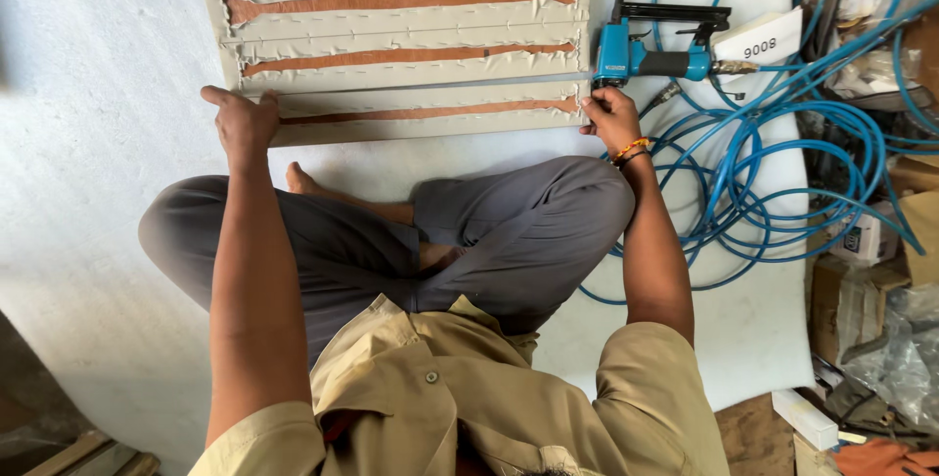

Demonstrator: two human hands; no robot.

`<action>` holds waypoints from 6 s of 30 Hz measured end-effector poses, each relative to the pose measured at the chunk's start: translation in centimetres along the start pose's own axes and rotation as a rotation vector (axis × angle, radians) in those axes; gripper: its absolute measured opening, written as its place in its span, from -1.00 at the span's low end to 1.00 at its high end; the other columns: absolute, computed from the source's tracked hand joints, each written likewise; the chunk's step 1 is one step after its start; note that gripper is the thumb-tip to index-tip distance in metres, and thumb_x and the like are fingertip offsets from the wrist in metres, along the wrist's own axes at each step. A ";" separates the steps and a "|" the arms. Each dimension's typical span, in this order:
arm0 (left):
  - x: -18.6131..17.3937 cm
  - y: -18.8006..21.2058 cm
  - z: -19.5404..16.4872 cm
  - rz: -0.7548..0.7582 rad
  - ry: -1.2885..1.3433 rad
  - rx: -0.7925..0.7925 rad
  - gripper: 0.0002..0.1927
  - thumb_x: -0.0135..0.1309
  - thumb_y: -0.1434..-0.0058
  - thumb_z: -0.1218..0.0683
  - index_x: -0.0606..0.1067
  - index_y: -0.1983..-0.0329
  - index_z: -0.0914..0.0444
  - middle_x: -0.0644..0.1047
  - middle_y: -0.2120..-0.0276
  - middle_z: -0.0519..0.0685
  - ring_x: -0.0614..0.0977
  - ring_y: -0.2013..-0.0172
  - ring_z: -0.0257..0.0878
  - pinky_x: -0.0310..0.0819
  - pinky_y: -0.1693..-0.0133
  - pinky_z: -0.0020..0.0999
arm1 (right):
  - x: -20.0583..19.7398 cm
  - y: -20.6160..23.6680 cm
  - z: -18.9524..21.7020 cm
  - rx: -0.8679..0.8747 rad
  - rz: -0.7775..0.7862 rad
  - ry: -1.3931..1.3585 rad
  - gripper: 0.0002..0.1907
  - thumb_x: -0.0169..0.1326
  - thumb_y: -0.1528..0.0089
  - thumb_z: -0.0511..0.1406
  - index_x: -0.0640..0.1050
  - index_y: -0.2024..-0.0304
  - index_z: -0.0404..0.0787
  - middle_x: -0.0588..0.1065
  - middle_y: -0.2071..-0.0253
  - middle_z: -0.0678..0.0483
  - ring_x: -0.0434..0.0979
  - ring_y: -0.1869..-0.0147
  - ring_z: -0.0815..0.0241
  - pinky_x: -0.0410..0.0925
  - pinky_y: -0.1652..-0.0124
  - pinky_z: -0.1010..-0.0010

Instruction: The person sits on the workshop floor and uses a pneumatic nail gun to staple fabric strips onto wooden frame panels, pressing each panel flat with one hand while stapling. They reposition and turn the panels between rows of staples and set finished panels aside.

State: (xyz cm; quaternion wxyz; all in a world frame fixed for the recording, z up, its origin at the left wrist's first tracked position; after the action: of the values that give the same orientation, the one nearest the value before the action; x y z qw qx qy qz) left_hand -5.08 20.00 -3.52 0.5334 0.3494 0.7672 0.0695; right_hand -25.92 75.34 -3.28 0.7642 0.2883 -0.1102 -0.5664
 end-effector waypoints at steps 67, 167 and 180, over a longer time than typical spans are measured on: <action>23.1 16.5 -21.2 0.118 -0.369 1.487 -0.05 0.36 -0.16 -0.27 0.37 -0.51 0.28 0.21 -0.56 0.10 0.08 -0.57 0.08 -0.15 -0.50 0.26 | -2.1 -2.7 -5.8 -0.128 -0.246 -0.066 -0.69 0.30 -0.32 -0.20 0.66 0.08 -0.34 0.46 0.44 0.24 0.40 0.37 0.48 0.40 0.35 0.59; 22.8 16.7 -22.5 0.024 -0.404 1.464 -0.34 0.08 -0.21 0.08 0.45 -0.43 0.21 0.37 -0.47 0.00 0.25 -0.51 0.00 -0.07 -0.48 0.18 | -12.3 -5.0 8.8 -0.782 0.021 1.482 -0.57 0.33 -0.01 -0.28 0.55 0.08 -0.23 0.51 0.11 -0.05 0.52 -0.04 -0.10 0.34 -0.11 0.10; 22.7 16.0 -21.3 0.015 -0.280 1.433 -0.44 -0.04 -0.37 0.13 0.46 -0.46 0.20 0.33 -0.52 -0.07 0.23 -0.53 -0.07 -0.07 -0.51 0.10 | -6.5 -2.2 14.6 -0.568 0.448 1.254 -0.53 0.35 -0.10 -0.18 0.65 -0.05 -0.15 0.62 0.17 -0.09 0.63 0.15 -0.16 0.48 0.16 0.15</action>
State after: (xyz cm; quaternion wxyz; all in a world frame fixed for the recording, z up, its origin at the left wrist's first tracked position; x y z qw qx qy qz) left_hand -20.41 51.44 -4.39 0.2663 0.6235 0.5467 -0.4914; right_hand -37.09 76.32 8.27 0.8269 0.3196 0.4438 -0.1309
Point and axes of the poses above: each hand's wrist, its own y-axis away from the middle knuckle, its own x-axis out of the palm, z = x × y, the point moved 5 cm from there along -y, towards the middle knuckle
